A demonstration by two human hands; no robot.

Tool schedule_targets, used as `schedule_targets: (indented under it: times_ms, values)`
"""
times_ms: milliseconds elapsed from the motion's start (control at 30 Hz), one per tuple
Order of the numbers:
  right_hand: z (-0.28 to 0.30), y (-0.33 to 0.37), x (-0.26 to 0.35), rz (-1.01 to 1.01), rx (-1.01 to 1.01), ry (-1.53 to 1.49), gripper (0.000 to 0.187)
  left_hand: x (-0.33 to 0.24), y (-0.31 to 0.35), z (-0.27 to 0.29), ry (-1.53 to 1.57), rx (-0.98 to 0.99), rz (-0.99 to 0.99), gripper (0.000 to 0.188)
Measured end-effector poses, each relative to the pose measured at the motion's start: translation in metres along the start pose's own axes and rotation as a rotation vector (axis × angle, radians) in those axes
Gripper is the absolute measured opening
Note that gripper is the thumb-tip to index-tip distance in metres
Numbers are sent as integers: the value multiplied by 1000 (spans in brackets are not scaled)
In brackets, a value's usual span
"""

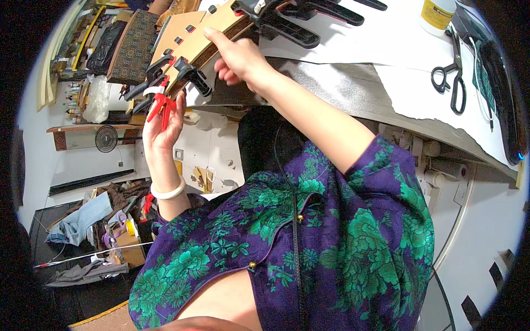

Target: The person assembles a circular wooden board by attaching numerous black and red clamps around its perimeter. They pick up clamps from the table, position them on the board, and secure them in place, occasionally adjusting their positions.

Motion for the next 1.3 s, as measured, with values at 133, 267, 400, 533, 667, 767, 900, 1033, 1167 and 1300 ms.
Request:
schedule_targets:
  times_ms: [133, 267, 400, 533, 667, 767, 900, 1033, 1167, 1300]
  values:
    - [-5, -17, -1, 143, -143, -62, 55, 7, 3, -13, 54, -14, 70, 27]
    - [-8, -25, -6, 121, -178, -73, 54, 8, 4, -19, -22, 13, 43, 32]
    - [-2, -15, 2, 60, -67, -114, 65, 8, 7, -32, -29, 4, 79, 39]
    - [-5, 25, 20, -73, 213, 41, 77, 8, 10, -32, -62, -15, 45, 41]
    - [-12, 37, 30, -40, 249, 263, 80, 5, 4, -30, -116, -24, 49, 36]
    - [-13, 47, 40, -102, 313, 250, 79, 8, 6, -31, -151, -32, 21, 37]
    - [-13, 42, 42, -140, 333, 207, 70, 15, 6, -35, -209, -69, -50, 38]
    - [-14, 35, 33, -131, 337, 99, 53, 22, 14, -45, -208, -53, -83, 34]
    - [-16, 47, 34, -175, 288, 141, 46, 21, 14, -42, -218, -73, -98, 29]
    - [-19, 53, 27, -191, 335, 111, 46, 24, 12, -46, -239, -43, -68, 32]
Point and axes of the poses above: each hand's wrist, its own y-axis away from the middle knuckle, its own z-axis out of the back of the hand, x = y × z, the point moved 2 cm from there along -y, towards the middle knuckle, and after that the axes turned 4 degrees about -z, right-handed, at the moved point
